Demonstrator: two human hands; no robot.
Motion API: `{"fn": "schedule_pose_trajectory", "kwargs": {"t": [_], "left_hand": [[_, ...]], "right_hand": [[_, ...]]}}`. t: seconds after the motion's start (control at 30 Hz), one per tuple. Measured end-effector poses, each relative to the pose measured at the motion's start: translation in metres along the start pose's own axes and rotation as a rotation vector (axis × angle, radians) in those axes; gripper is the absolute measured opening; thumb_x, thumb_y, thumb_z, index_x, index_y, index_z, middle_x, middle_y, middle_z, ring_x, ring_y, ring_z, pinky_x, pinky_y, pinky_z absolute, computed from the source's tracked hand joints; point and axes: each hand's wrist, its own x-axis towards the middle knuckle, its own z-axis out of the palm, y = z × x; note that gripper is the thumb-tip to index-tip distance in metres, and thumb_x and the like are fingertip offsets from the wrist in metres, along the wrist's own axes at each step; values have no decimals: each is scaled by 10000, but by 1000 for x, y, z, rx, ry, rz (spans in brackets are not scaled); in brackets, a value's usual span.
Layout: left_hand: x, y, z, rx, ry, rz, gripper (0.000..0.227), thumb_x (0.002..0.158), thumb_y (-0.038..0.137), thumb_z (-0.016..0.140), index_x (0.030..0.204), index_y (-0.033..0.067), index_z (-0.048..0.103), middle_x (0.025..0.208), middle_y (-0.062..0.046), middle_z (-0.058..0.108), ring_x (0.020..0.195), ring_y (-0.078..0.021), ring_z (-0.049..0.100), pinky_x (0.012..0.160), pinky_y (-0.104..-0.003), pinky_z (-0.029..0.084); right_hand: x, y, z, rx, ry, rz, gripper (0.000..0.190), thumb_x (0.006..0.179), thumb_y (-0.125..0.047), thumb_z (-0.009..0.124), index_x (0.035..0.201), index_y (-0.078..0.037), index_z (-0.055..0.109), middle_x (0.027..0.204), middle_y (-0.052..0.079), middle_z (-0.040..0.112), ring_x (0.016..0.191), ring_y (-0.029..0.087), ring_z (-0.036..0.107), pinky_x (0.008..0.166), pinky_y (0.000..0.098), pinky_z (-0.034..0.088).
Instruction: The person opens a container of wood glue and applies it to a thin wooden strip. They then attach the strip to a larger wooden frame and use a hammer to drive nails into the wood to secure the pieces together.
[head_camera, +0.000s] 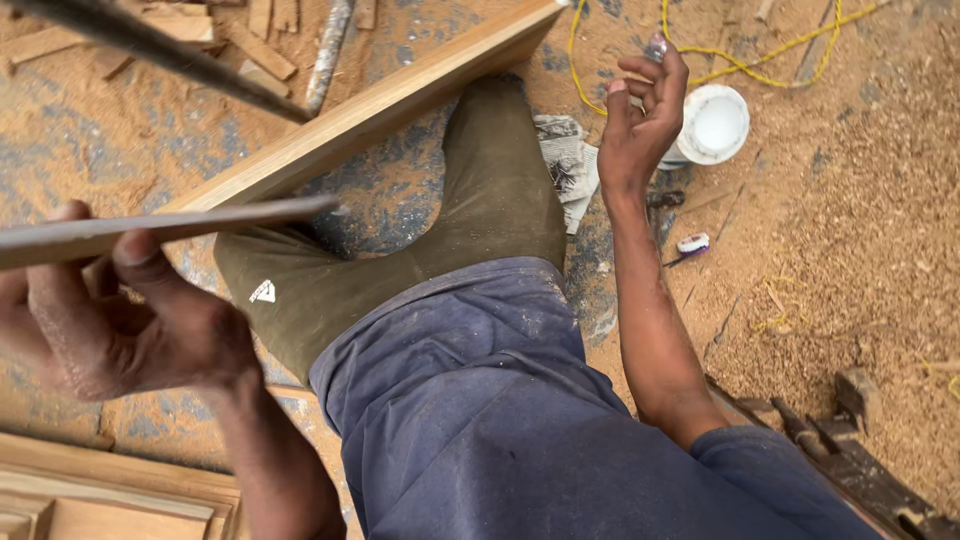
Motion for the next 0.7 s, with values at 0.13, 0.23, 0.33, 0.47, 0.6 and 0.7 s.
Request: {"fn": "schedule_pose_trajectory", "kwargs": {"t": [0.13, 0.23, 0.33, 0.47, 0.6, 0.7], "left_hand": [[6, -22, -11, 226, -278, 274, 198, 1087, 7, 731, 1282, -12, 759, 1170, -139, 625, 1069, -252, 645, 875, -374, 578], [-22, -45, 10, 294, -422, 307, 176, 1033, -12, 784, 1194, 57, 787, 1121, -91, 670, 1039, -222, 602, 891, -387, 472], [-55, -76, 47, 328, -568, 288, 127, 1064, 66, 798, 1177, 123, 797, 1116, -31, 703, 1079, -208, 584, 948, -378, 412], [-84, -109, 82, 265, -677, 173, 160, 1060, 62, 792, 1196, 146, 792, 1130, -22, 717, 1067, -208, 569, 938, -369, 435], [-90, -120, 97, 155, -715, 91, 187, 997, 17, 783, 1163, 104, 784, 1149, -57, 705, 1064, -254, 570, 912, -410, 446], [-93, -119, 101, 114, -766, 52, 188, 981, 3, 769, 1155, 74, 764, 1107, -77, 674, 1075, -288, 563, 961, -431, 464]], "right_hand": [[16, 7, -10, -22, 60, 18, 555, 1026, 8, 650, 1531, -71, 433, 1263, 119, 699, 1062, 200, 700, 797, 313, 620], [32, 18, -16, -70, 34, -75, 608, 1070, -1, 672, 1577, -109, 355, 1353, 133, 710, 1183, 241, 739, 945, 387, 655], [52, 35, -8, 11, -44, -51, 712, 986, 55, 610, 1583, -105, 257, 1404, 170, 668, 1256, 294, 721, 990, 438, 641], [69, 61, 17, -255, -175, 12, 655, 986, 65, 681, 1556, -91, 401, 1455, 223, 615, 1358, 357, 608, 1067, 471, 542], [80, 73, 42, -113, -184, -6, 524, 962, 73, 670, 1433, -11, 456, 1313, 206, 693, 1259, 325, 693, 1078, 415, 582], [82, 76, 52, -67, -160, -31, 268, 975, 43, 707, 1218, 46, 594, 1146, 181, 773, 1097, 273, 784, 1002, 368, 647]]}}
